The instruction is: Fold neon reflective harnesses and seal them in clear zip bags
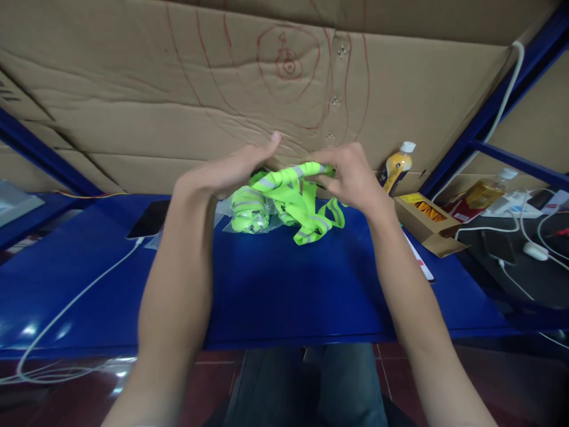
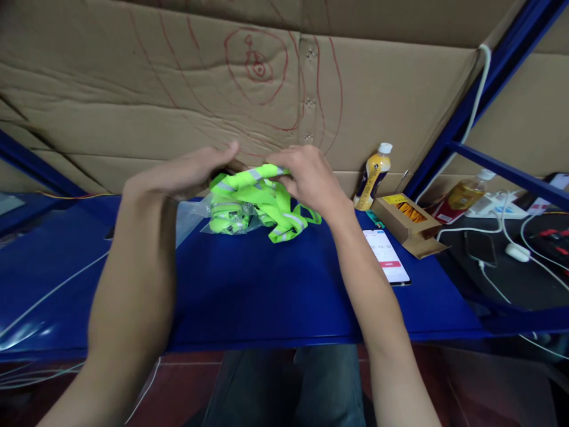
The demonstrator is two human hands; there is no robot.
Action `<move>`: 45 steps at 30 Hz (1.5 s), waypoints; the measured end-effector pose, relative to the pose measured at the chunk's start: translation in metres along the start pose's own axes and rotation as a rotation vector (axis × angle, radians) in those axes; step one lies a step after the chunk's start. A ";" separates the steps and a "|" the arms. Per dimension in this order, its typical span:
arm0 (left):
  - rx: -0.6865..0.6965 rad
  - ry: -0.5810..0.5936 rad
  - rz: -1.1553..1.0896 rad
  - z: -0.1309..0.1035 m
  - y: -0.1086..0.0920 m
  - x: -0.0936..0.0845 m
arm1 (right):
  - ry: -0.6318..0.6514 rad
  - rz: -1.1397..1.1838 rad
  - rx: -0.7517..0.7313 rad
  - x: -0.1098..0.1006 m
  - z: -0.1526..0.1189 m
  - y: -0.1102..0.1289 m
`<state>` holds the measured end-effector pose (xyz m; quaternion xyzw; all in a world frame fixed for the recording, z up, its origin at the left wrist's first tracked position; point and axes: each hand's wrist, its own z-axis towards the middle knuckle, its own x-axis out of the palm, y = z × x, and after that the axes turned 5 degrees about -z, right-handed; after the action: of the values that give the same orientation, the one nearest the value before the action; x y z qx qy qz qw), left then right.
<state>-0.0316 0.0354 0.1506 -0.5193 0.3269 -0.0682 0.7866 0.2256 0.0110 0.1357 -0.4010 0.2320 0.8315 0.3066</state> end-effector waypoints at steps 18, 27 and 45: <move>0.327 -0.087 0.474 0.005 -0.004 0.019 | 0.083 0.070 -0.050 -0.013 -0.004 -0.011; 0.374 -0.132 0.268 0.010 -0.003 0.023 | 0.098 0.149 -0.036 -0.035 -0.009 -0.010; 0.446 -0.729 0.135 0.006 -0.016 0.024 | 0.032 -0.041 -0.030 -0.046 -0.011 0.004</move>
<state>-0.0058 0.0225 0.1554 -0.3040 0.0380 0.1022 0.9464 0.2508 -0.0141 0.1668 -0.4236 0.2161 0.8219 0.3135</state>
